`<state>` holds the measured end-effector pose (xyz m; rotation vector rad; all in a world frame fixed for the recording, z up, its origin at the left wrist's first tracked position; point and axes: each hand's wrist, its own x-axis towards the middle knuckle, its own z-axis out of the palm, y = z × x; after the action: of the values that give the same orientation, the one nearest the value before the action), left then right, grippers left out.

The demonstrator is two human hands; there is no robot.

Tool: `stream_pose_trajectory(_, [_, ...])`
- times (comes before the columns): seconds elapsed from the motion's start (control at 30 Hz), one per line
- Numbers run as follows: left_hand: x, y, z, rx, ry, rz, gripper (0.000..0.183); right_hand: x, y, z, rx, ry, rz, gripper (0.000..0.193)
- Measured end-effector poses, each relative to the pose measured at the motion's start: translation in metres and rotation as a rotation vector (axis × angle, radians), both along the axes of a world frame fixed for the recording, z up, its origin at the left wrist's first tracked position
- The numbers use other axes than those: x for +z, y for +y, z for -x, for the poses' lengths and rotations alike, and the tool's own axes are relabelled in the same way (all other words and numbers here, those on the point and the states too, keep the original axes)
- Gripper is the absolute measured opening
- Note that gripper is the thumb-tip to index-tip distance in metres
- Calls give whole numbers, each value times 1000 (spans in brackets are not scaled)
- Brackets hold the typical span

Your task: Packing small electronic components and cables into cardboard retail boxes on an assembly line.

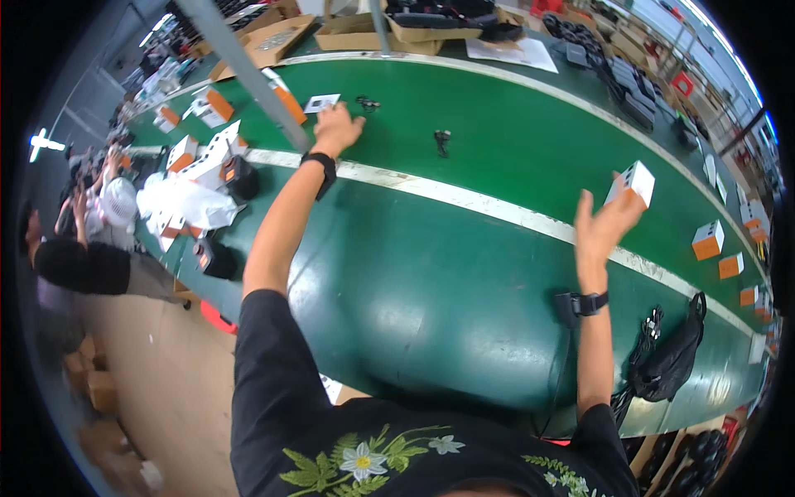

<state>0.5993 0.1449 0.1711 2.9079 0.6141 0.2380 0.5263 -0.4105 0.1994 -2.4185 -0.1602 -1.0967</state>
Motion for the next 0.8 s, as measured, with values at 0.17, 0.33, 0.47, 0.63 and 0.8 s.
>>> stream_pose_trajectory(0.17, [-18,81,-45,354,25,-84,84,-26,151,-10,528,179,-75,52])
stream_pose_trajectory(0.33, [-19,-9,-64,-9,43,-40,44,-58,194,-68,421,311,86,54])
stream_pose_trajectory(0.47, [-20,-2,-55,124,4,-35,72,-62,205,-77,521,355,52,27])
stream_pose_trajectory(0.63, [1,46,-62,394,171,99,119,-63,188,-52,550,332,-88,8])
stream_pose_trajectory(0.8, [17,12,0,98,154,131,73,-44,151,-8,594,95,-457,28])
